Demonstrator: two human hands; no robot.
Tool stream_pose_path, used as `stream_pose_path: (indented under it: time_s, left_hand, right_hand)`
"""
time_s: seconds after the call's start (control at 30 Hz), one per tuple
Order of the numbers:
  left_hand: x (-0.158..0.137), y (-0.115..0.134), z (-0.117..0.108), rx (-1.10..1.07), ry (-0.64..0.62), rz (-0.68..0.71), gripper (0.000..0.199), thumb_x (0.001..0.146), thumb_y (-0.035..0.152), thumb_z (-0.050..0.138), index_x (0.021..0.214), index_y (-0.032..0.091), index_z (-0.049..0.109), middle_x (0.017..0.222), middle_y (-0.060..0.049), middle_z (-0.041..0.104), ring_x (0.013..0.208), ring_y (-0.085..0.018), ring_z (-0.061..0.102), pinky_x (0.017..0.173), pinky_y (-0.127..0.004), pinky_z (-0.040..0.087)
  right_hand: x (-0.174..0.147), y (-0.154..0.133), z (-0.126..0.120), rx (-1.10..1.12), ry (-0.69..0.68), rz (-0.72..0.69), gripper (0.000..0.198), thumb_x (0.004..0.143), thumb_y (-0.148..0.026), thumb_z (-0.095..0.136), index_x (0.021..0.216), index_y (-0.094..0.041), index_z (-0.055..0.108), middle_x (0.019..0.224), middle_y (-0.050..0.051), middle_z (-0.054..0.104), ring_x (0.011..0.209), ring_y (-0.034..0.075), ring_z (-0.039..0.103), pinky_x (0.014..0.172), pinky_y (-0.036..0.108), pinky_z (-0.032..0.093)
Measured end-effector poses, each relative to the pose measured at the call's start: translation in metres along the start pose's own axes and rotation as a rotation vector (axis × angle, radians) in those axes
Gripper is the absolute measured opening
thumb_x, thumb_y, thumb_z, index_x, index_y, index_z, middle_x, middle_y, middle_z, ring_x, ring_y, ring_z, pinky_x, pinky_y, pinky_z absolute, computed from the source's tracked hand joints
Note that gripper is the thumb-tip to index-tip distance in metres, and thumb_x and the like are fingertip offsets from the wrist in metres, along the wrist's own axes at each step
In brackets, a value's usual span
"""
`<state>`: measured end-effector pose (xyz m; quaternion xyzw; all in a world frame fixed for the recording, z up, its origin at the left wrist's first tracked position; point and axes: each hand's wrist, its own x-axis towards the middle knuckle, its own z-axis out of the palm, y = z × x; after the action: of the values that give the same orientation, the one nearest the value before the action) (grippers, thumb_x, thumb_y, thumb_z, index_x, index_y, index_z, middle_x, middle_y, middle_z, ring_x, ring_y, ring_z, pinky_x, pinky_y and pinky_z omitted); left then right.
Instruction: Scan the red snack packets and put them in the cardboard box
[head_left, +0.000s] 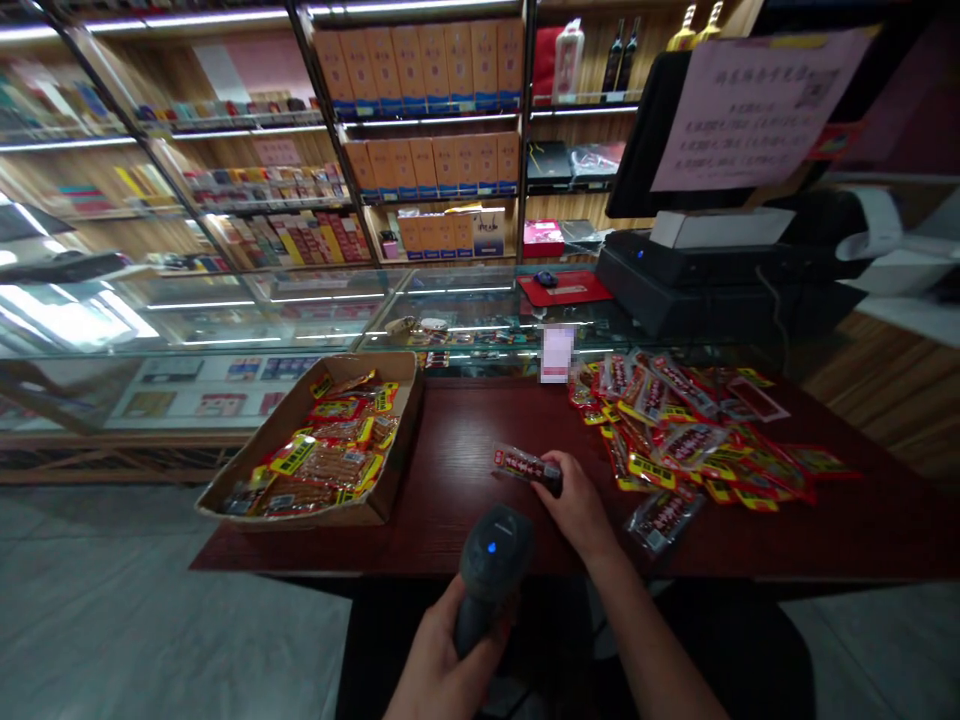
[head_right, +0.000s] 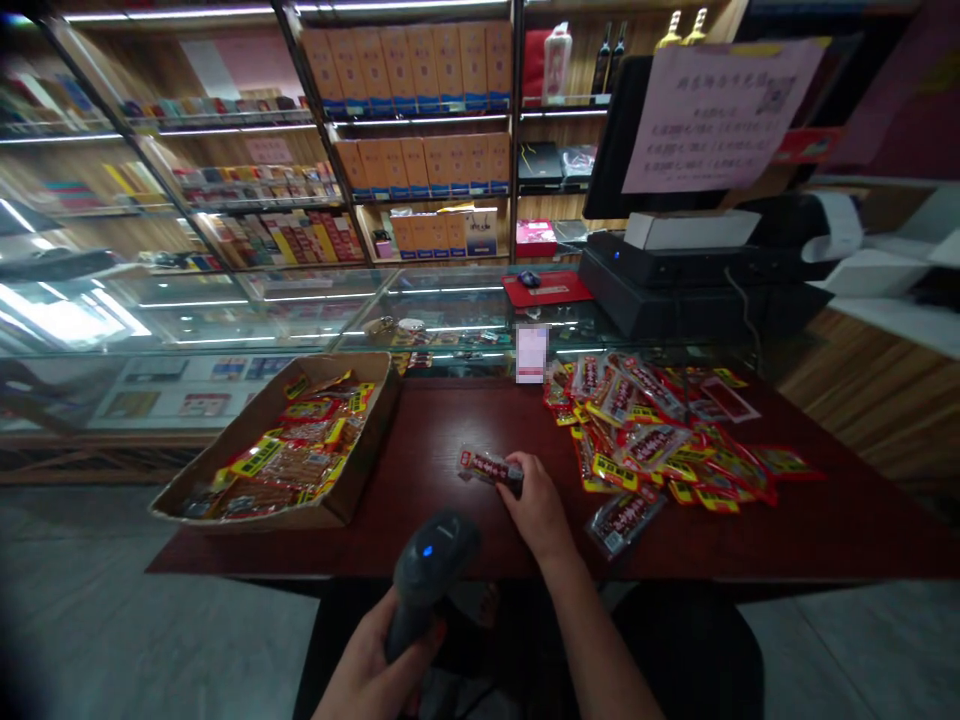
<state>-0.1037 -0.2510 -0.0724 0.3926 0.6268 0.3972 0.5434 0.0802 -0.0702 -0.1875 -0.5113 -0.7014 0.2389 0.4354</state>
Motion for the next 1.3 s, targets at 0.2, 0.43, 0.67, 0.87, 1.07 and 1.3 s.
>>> stream_pose_path:
  time_s: [0.2,0.43,0.67,0.87,1.07,1.3]
  left_hand:
    - [-0.009,-0.008,0.003,-0.014,0.023,0.024,0.036,0.077,0.048,0.083,0.095,0.017,0.076,0.059,0.003,0.057,0.053,-0.015,0.048,0.049,-0.022,0.041]
    - [-0.018,-0.014,-0.003,-0.095,-0.003,0.025,0.035,0.077,0.045,0.083,0.097,0.017,0.077,0.058,0.004,0.053,0.056,-0.015,0.05,0.053,-0.022,0.045]
    - [-0.018,-0.021,-0.01,-0.097,-0.054,0.011,0.034,0.079,0.042,0.081,0.102,0.017,0.078,0.059,0.004,0.055,0.055,-0.015,0.051,0.051,-0.023,0.044]
    - [-0.015,-0.03,-0.006,-0.129,-0.041,0.042,0.035,0.08,0.036,0.08,0.109,0.017,0.077,0.063,0.004,0.058,0.058,-0.015,0.053,0.054,-0.022,0.047]
    - [-0.011,-0.029,0.003,-0.14,-0.045,0.061,0.037,0.082,0.042,0.079,0.108,0.015,0.075,0.062,0.006,0.053,0.052,-0.011,0.043,0.049,-0.021,0.04]
    - [-0.007,-0.021,0.005,-0.089,-0.062,0.061,0.04,0.084,0.046,0.077,0.108,0.015,0.071,0.062,0.008,0.05,0.046,-0.008,0.039,0.045,-0.02,0.035]
  right_hand:
    - [-0.002,0.002,0.002,-0.033,0.014,-0.062,0.023,0.088,-0.026,0.062,0.111,-0.024,0.06,0.109,0.011,0.073,0.104,0.028,0.072,0.096,0.044,0.058]
    - [-0.007,0.007,0.003,-0.047,0.048,-0.1,0.026,0.089,-0.03,0.062,0.114,-0.026,0.06,0.112,0.011,0.073,0.106,0.029,0.072,0.097,0.045,0.058]
    - [-0.007,0.004,0.001,-0.068,-0.005,-0.093,0.024,0.091,-0.031,0.063,0.114,-0.025,0.058,0.113,0.01,0.071,0.106,0.028,0.071,0.097,0.044,0.058]
    - [-0.007,0.003,0.0,-0.077,-0.025,-0.08,0.024,0.092,-0.031,0.063,0.114,-0.025,0.057,0.113,0.01,0.07,0.106,0.028,0.07,0.098,0.045,0.056]
    - [-0.006,0.004,0.001,-0.061,-0.005,-0.116,0.025,0.091,-0.031,0.062,0.115,-0.024,0.058,0.111,0.011,0.072,0.103,0.027,0.071,0.096,0.044,0.058]
    - [-0.006,0.006,0.005,-0.054,0.039,-0.147,0.022,0.091,-0.029,0.062,0.113,-0.024,0.06,0.108,0.009,0.073,0.1,0.026,0.072,0.093,0.041,0.059]
